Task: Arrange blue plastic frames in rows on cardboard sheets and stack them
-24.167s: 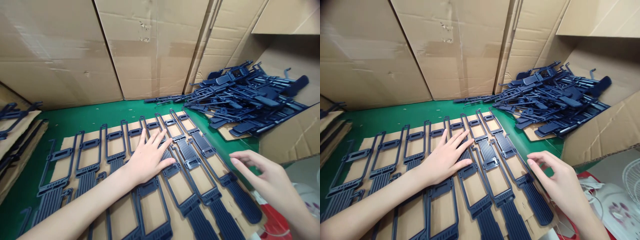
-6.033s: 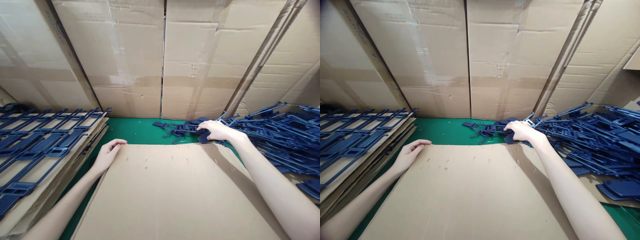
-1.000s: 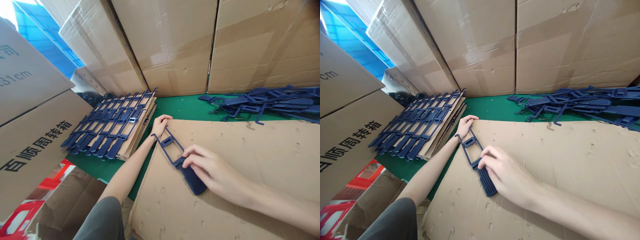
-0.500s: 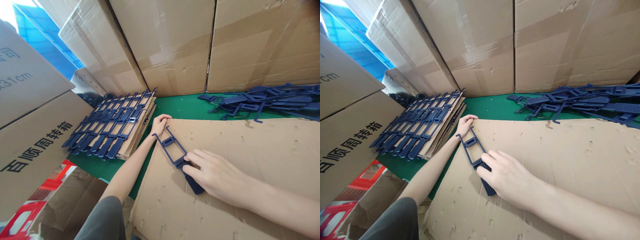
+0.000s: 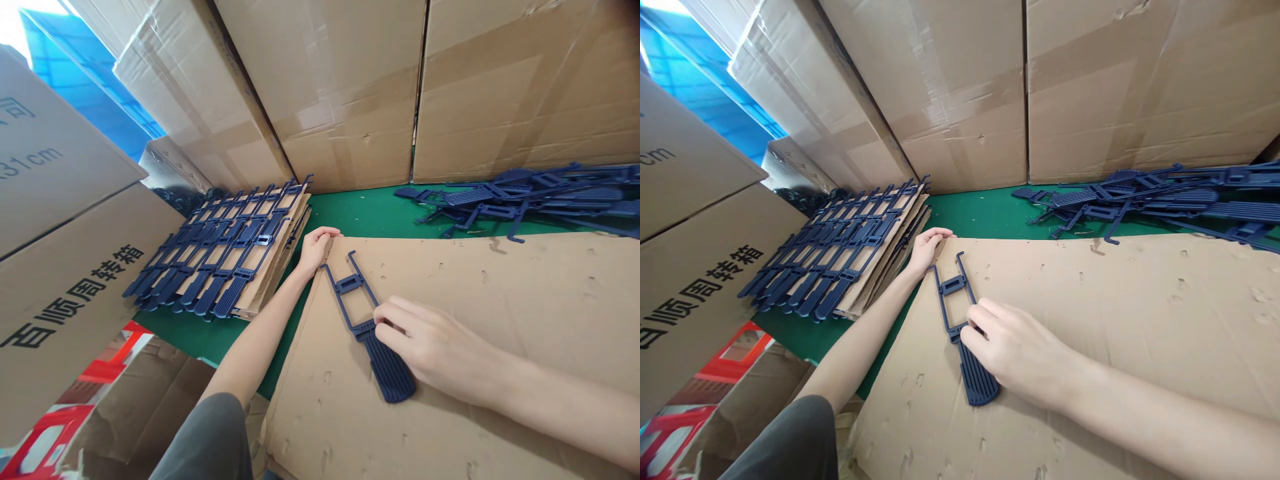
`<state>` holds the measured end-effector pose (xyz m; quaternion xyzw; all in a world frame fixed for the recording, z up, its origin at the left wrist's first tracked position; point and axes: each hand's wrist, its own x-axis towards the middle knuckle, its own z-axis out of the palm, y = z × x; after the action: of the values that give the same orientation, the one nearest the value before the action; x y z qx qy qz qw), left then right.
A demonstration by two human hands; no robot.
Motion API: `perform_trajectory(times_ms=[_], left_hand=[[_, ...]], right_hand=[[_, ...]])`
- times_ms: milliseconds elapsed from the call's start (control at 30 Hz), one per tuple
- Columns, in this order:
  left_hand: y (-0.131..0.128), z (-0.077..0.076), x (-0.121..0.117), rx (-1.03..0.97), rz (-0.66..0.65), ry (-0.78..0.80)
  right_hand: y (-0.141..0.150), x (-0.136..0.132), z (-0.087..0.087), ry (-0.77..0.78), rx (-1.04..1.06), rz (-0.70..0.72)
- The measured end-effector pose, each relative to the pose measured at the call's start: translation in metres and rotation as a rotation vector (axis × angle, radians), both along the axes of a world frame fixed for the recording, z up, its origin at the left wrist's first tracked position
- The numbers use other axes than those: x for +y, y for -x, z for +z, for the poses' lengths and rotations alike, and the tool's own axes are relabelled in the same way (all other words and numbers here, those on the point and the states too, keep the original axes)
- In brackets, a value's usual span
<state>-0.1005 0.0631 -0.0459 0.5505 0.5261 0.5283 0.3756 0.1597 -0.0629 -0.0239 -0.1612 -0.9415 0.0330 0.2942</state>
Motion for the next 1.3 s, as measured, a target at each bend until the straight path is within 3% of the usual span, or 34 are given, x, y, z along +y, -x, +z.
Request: perform_trajectory(times_ms=[167, 467, 833, 967, 1133, 1233, 1300], left_hand=[[0.003, 0.0, 0.002, -0.027, -0.011, 0.004], [0.003, 0.003, -0.005, -0.03, -0.078, 0.008], [-0.003, 0.006, -0.013, 0.07, -0.182, -0.028], [-0.003, 0.005, -0.012, 0.085, -0.189, -0.043], [-0.001, 0.001, -0.009, 0.051, -0.172, -0.049], [-0.001, 0.0, -0.008, 0.033, -0.152, -0.048], [-0.002, 0.001, -0.008, 0.027, -0.143, -0.046]], right_hand=[[-0.001, 0.005, -0.003, 0.066, 0.006, 0.138], [0.002, 0.009, -0.01, 0.019, 0.01, 0.053], [-0.004, 0.022, -0.001, 0.221, -0.146, 0.137], [-0.005, 0.022, 0.002, 0.21, -0.099, 0.117], [-0.021, 0.051, 0.014, 0.025, 0.121, -0.054], [-0.047, 0.082, 0.021, -0.153, 0.163, -0.324], [-0.069, 0.099, 0.022, -0.245, 0.052, -0.549]])
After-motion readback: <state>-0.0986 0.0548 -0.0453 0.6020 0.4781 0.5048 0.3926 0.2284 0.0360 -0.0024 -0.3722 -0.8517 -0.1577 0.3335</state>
